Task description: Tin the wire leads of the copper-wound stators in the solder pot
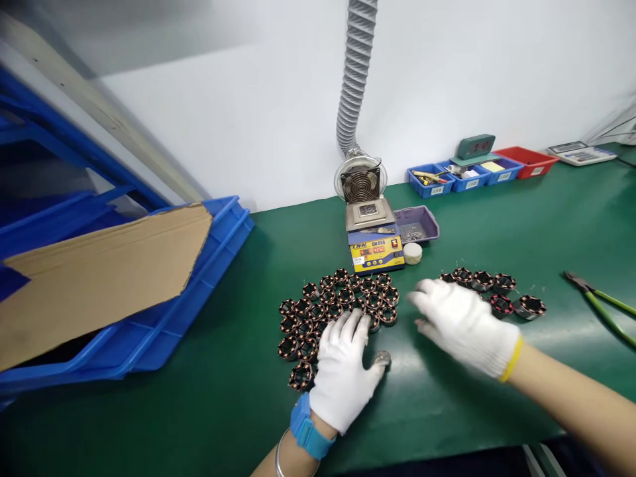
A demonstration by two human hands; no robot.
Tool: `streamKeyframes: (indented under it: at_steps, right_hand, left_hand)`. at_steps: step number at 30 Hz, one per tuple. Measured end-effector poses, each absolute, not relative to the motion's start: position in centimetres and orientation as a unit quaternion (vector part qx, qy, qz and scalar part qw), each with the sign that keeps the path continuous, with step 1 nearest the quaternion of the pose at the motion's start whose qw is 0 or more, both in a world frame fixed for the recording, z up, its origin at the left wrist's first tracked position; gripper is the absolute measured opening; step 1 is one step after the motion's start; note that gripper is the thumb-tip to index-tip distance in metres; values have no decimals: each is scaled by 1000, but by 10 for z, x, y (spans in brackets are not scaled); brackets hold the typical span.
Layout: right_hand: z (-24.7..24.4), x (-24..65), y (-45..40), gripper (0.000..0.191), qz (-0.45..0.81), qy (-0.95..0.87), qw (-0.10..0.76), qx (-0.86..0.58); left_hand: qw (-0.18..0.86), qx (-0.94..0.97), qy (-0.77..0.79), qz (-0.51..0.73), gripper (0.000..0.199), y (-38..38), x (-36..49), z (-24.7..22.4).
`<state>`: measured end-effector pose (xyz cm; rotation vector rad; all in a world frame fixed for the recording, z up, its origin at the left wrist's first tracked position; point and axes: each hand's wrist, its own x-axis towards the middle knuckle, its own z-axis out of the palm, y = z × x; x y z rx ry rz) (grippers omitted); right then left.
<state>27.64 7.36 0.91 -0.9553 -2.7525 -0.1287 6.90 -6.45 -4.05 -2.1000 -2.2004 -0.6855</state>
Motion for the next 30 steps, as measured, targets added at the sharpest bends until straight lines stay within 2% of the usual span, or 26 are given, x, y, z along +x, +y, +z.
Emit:
streamKeyframes:
  at_steps: [2,6,10,13,16,18,20,22,26,30]
  right_hand:
    - [1,248,61,34,-17,-944,81,-320]
    - [-27,219,50,20,64,-923,47,-377]
    - [-34,234,48,16,184,-895,96,-394]
    - [-22,249,41,11,344,-854,165,-353]
    - [-9,250,34,7,414,-840,208,-283]
    - [-6,246,32,7,430,-840,219,-246]
    - [-5,242,33,9,438,-844,222,-216]
    - [-6,240,35,12,440,-846,219,-204]
    - [-9,242,37,11,437,-849,207,-212]
    - [-16,244,36,18,392,-853,268,-218]
  left_hand:
    - [16,-667,-710,-224,64,-63,67,-39]
    - [19,-664,-712,-228,63,-61,65,-38]
    - [-28,-651,-706,-278,68,-65,65,-32]
    - [-155,-603,-686,-376,75,-70,69,-21]
    - [-357,-504,-648,-446,86,-71,73,-8]
    - [-494,-446,-574,-477,81,-68,73,-2]
    - [-590,-403,-479,-510,68,-64,71,1]
    - [-643,-367,-416,-528,60,-61,66,3]
    - [-676,-337,-410,-511,53,-59,56,2]
    - [-680,-342,-422,-493,45,-58,57,-6]
